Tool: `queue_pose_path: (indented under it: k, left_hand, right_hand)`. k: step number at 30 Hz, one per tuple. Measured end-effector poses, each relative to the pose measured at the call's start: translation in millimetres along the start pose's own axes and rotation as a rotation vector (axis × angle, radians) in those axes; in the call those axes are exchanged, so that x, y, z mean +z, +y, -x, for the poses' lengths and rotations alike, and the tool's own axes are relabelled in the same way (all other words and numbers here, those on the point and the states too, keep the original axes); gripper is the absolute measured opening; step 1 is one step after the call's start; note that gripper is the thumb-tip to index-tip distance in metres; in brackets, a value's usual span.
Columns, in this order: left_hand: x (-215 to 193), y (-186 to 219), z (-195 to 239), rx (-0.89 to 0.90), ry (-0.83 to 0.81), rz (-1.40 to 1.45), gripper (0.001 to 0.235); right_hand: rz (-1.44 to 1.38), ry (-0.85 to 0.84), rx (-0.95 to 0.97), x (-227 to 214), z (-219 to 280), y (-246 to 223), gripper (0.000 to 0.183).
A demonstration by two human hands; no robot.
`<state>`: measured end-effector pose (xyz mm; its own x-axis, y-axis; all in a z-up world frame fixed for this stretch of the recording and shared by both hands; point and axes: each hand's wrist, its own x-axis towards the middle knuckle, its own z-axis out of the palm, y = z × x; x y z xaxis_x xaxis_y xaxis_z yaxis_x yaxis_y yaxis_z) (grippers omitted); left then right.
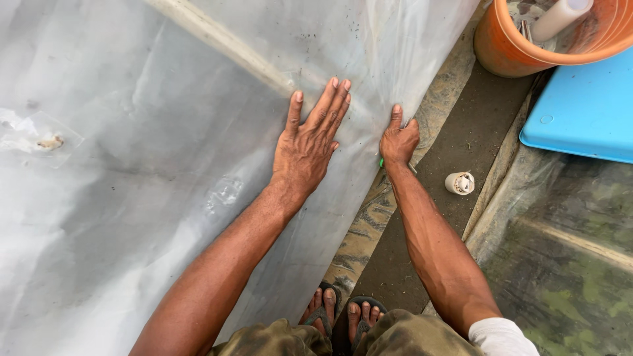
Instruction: The person repairs a hole in a translucent plastic sheet by applying pieces of white adhesive tape. They use scissors to cut the tape and smooth it over the damaged area, occasionally moving a nearby bucket and tray to access the work surface.
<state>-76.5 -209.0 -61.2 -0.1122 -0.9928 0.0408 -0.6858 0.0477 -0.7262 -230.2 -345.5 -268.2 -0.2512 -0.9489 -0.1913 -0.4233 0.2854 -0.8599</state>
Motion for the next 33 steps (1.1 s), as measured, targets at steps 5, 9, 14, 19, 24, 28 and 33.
queue_pose_path:
  k: [5, 9, 14, 19, 24, 28, 33]
  left_hand:
    - [5.8, 15.2, -1.8, 0.036, -0.016, 0.018, 0.087]
    - [3.3, 27.5, 1.2, 0.071, -0.062, 0.057, 0.09]
    - [7.0, 42.7, 30.6, 0.049, -0.047, 0.211, 0.091]
    - [8.8, 41.0, 29.8, -0.006, -0.042, 0.243, 0.091]
    - [17.6, 44.7, 33.0, -0.006, -0.056, 0.116, 0.093]
    - [16.8, 27.9, 32.5, 0.019, -0.045, 0.079, 0.092]
    - [7.5, 39.7, 45.8, 0.1, -0.093, 0.205, 0.086]
  right_hand:
    - [0.099, 0.007, 0.04, -6.2, -6.1, 15.2, 0.066]
    - [0.206, 0.057, -0.018, -13.4, -9.3, 23.9, 0.072]
    - [0.253, 0.132, -0.109, -20.1, -7.8, 46.9, 0.079]
    - [0.262, 0.178, -0.17, -18.1, -16.9, 41.0, 0.081]
    - [0.301, 0.107, -0.099, -13.3, -8.9, 41.1, 0.083]
    - [0.341, 0.098, 0.003, -9.8, -3.8, 14.5, 0.081]
    - [0.368, 0.067, 0.009, -31.0, 4.5, 11.9, 0.081]
